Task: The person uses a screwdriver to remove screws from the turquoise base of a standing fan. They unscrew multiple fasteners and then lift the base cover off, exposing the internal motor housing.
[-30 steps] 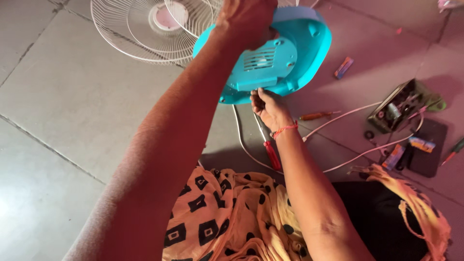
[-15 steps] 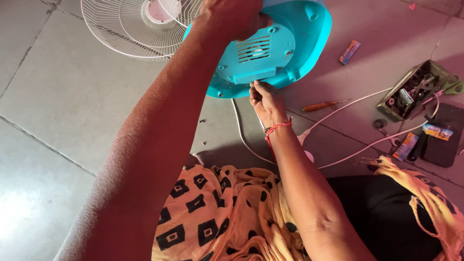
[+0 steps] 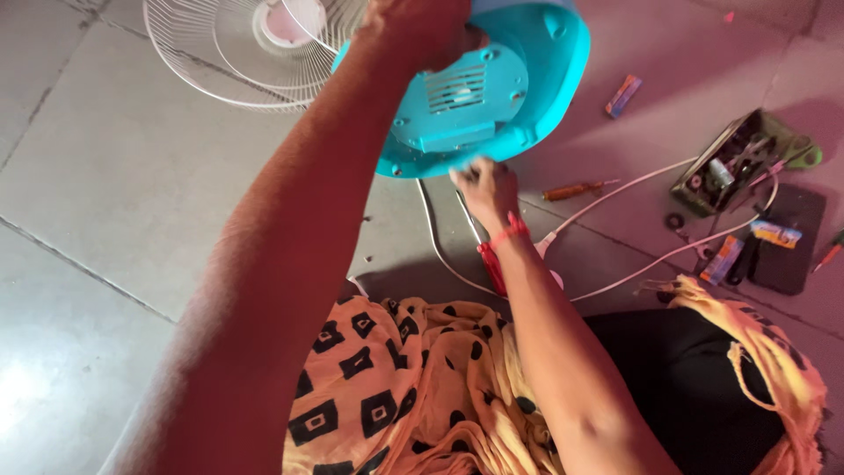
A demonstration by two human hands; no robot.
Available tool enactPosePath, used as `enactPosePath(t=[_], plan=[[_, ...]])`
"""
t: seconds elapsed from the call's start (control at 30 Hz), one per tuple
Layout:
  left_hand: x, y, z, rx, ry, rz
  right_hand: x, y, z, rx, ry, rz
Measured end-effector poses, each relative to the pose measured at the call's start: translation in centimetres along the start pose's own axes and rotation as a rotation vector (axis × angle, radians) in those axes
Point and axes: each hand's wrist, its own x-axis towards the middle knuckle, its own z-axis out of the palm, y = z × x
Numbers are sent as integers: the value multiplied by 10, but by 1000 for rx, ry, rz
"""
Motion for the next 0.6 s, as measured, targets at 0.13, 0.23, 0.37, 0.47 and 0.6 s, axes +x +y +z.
enactPosePath(t=[0.13, 0.23, 0.37, 0.47, 0.6], plan=[[1, 2, -11, -69, 108, 42, -56, 14, -32, -606, -427, 132], [1, 9, -22, -103, 116, 18, -98, 21, -44, -545, -405, 121], [-3, 13, -39, -119, 15, -110, -95, 12, -40, -200, -37, 37], [-4, 15, -40, -124, -29, -137, -91, 2, -42, 241, -46, 275], [-2, 15, -36, -47, 51, -51, -91, -13, -49, 759, -76, 500]])
